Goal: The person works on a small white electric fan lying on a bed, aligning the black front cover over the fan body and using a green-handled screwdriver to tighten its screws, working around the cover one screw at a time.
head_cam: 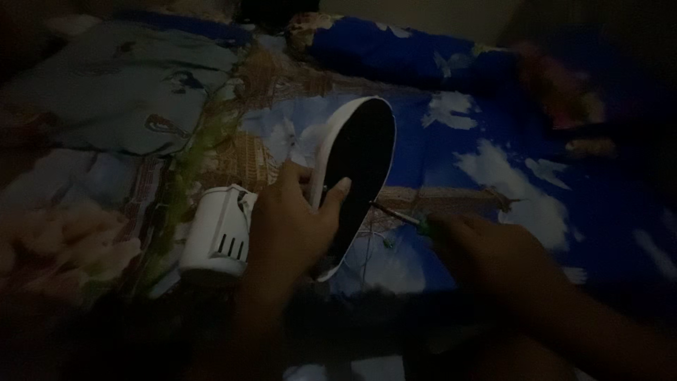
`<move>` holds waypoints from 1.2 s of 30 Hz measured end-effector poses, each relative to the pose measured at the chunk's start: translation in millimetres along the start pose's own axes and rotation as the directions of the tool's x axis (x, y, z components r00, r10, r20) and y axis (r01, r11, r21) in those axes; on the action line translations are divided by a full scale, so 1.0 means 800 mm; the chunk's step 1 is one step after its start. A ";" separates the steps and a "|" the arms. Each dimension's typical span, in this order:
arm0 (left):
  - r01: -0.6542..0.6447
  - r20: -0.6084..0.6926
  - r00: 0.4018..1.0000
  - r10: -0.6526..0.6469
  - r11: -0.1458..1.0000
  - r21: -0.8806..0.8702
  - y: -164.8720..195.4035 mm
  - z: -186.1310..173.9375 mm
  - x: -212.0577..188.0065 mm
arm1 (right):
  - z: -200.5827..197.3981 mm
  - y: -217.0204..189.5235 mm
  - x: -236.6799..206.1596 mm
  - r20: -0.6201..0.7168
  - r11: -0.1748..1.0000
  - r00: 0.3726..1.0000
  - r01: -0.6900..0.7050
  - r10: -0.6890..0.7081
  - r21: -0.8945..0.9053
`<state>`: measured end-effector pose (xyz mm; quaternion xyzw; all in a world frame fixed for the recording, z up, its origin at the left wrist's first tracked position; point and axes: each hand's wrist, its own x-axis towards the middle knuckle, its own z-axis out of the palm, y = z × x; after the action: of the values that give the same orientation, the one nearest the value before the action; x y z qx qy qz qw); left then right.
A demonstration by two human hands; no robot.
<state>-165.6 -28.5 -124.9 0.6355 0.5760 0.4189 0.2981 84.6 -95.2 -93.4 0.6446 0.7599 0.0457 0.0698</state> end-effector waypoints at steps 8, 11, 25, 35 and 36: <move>-0.117 0.029 0.993 0.118 0.993 -0.021 -0.037 0.004 0.021 | 0.005 0.003 0.005 -0.157 0.965 0.961 0.203 -0.228 -0.164; -0.072 0.228 0.971 0.070 0.997 0.000 -0.047 -0.001 0.024 | -0.001 0.005 0.010 -0.178 0.926 0.922 0.301 -0.344 -0.227; -0.090 0.153 0.981 0.120 0.978 -0.189 -0.032 0.013 0.012 | -0.044 -0.012 0.020 -0.096 0.887 0.995 0.018 0.029 0.462; -0.054 0.184 0.976 0.115 0.950 -0.306 -0.022 0.007 0.010 | -0.029 0.022 0.009 -0.086 0.983 0.985 0.157 -0.149 0.098; -0.066 0.184 0.975 0.127 0.950 -0.306 -0.025 0.005 0.011 | -0.028 0.021 0.007 -0.260 0.932 0.900 0.307 -0.350 -0.192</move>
<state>-171.7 -16.1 -142.0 0.6497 0.4415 0.4487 0.4262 96.3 -86.2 -68.5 0.4862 0.8544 0.1827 0.0117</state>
